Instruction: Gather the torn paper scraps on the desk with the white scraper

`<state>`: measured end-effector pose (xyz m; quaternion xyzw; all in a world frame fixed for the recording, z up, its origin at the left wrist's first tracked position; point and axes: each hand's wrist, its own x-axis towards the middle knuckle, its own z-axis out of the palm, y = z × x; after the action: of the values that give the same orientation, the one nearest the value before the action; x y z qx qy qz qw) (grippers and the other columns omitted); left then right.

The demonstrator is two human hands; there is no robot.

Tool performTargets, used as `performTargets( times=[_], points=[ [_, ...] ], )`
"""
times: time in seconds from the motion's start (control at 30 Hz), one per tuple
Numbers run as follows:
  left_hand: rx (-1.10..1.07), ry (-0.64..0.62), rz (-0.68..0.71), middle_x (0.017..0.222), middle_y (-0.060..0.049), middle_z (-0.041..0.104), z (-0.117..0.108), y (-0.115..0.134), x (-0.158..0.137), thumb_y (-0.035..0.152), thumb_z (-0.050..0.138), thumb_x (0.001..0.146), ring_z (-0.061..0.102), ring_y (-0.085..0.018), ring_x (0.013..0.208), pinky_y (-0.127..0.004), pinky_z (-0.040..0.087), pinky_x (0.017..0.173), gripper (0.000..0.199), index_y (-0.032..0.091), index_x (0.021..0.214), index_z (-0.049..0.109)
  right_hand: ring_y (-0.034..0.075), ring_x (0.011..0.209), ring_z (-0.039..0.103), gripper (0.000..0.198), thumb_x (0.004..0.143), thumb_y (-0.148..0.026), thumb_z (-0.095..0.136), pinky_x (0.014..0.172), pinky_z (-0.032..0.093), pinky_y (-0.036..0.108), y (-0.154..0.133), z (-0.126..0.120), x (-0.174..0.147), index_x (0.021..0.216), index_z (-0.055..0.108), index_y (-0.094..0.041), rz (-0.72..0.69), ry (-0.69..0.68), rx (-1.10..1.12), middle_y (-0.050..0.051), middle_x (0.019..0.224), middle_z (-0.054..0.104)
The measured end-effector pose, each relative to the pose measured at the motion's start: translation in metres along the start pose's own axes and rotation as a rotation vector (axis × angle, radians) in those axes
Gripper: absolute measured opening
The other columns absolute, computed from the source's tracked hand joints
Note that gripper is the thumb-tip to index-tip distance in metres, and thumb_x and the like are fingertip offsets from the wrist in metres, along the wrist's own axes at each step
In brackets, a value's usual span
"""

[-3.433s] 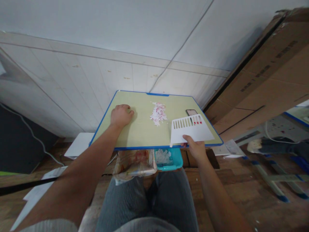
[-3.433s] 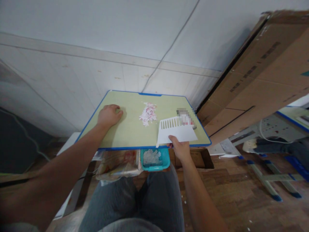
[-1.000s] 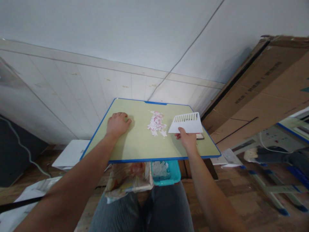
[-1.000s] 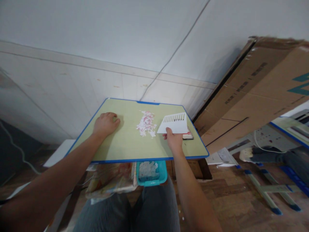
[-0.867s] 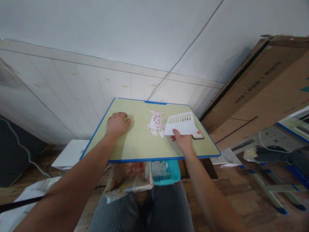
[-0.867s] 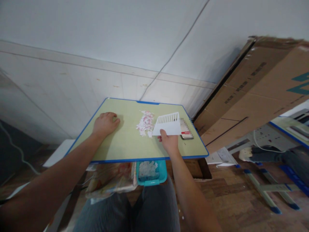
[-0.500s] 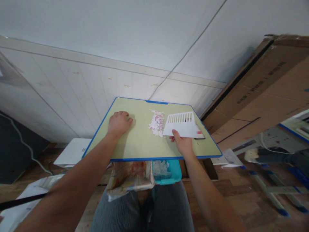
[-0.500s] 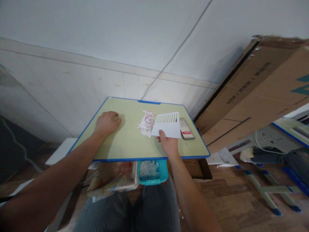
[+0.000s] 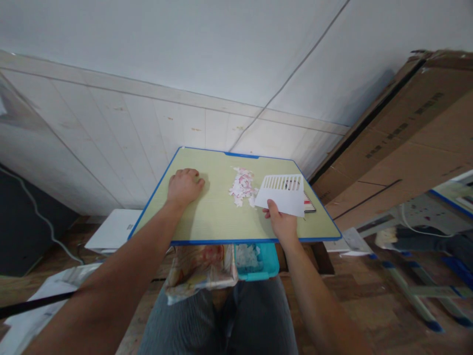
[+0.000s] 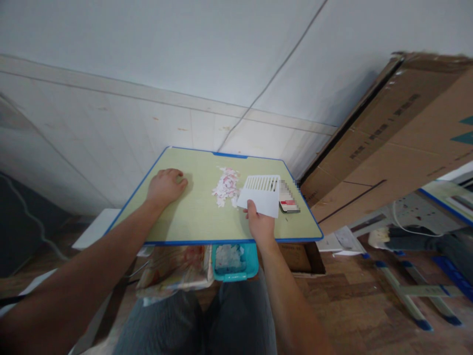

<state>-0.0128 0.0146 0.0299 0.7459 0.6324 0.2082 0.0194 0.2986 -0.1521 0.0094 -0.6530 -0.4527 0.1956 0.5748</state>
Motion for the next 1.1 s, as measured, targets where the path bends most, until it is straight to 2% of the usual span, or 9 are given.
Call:
performTargets(
  times=[0.13, 0.27, 0.57, 0.83, 1.1],
  points=[
    [-0.001, -0.001, 0.001, 0.152, -0.023, 0.081, 0.000, 0.000, 0.000, 0.042, 0.056, 0.108, 0.068, -0.043, 0.148, -0.058, 0.055, 0.126, 0.050, 0.017, 0.141, 0.085, 0.027, 0.064, 0.078, 0.057, 0.093, -0.085, 0.074, 0.075, 0.070, 0.042, -0.003, 0.005, -0.007, 0.078, 0.070, -0.030, 0.005, -0.007, 0.001, 0.007, 0.069, 0.080],
    [0.000, 0.008, 0.000, 0.153, -0.023, 0.081, 0.001, 0.000, 0.000, 0.041, 0.056, 0.107, 0.067, -0.043, 0.149, -0.058, 0.055, 0.127, 0.051, 0.016, 0.142, 0.084, 0.027, 0.060, 0.076, 0.056, 0.090, -0.083, 0.079, 0.066, 0.068, 0.040, -0.005, 0.011, -0.014, 0.083, 0.073, -0.028, 0.041, -0.085, 0.080, 0.007, 0.068, 0.080],
    [-0.001, 0.012, -0.003, 0.154, -0.022, 0.081, 0.002, 0.001, 0.000, 0.040, 0.055, 0.107, 0.067, -0.042, 0.149, -0.058, 0.055, 0.127, 0.052, 0.015, 0.142, 0.085, 0.025, 0.056, 0.073, 0.056, 0.089, -0.082, 0.081, 0.060, 0.065, 0.039, -0.003, 0.010, -0.017, 0.085, 0.073, -0.027, 0.064, -0.086, 0.127, 0.007, 0.069, 0.080],
    [-0.017, 0.011, -0.006, 0.153, -0.022, 0.081, 0.003, 0.001, 0.000, 0.039, 0.056, 0.107, 0.067, -0.042, 0.149, -0.058, 0.053, 0.128, 0.050, 0.017, 0.141, 0.085, 0.027, 0.057, 0.074, 0.059, 0.089, -0.085, 0.080, 0.062, 0.067, 0.041, -0.004, 0.008, -0.022, 0.074, 0.071, -0.029, 0.068, -0.119, 0.082, 0.008, 0.065, 0.078],
    [-0.025, 0.001, -0.008, 0.154, -0.023, 0.080, 0.001, 0.003, -0.001, 0.039, 0.057, 0.107, 0.066, -0.043, 0.149, -0.060, 0.053, 0.128, 0.050, 0.016, 0.141, 0.085, 0.028, 0.062, 0.076, 0.054, 0.091, -0.082, 0.082, 0.064, 0.070, 0.042, -0.015, 0.010, -0.044, 0.078, 0.072, -0.030, 0.094, -0.256, 0.087, 0.007, 0.066, 0.076]
  ],
)
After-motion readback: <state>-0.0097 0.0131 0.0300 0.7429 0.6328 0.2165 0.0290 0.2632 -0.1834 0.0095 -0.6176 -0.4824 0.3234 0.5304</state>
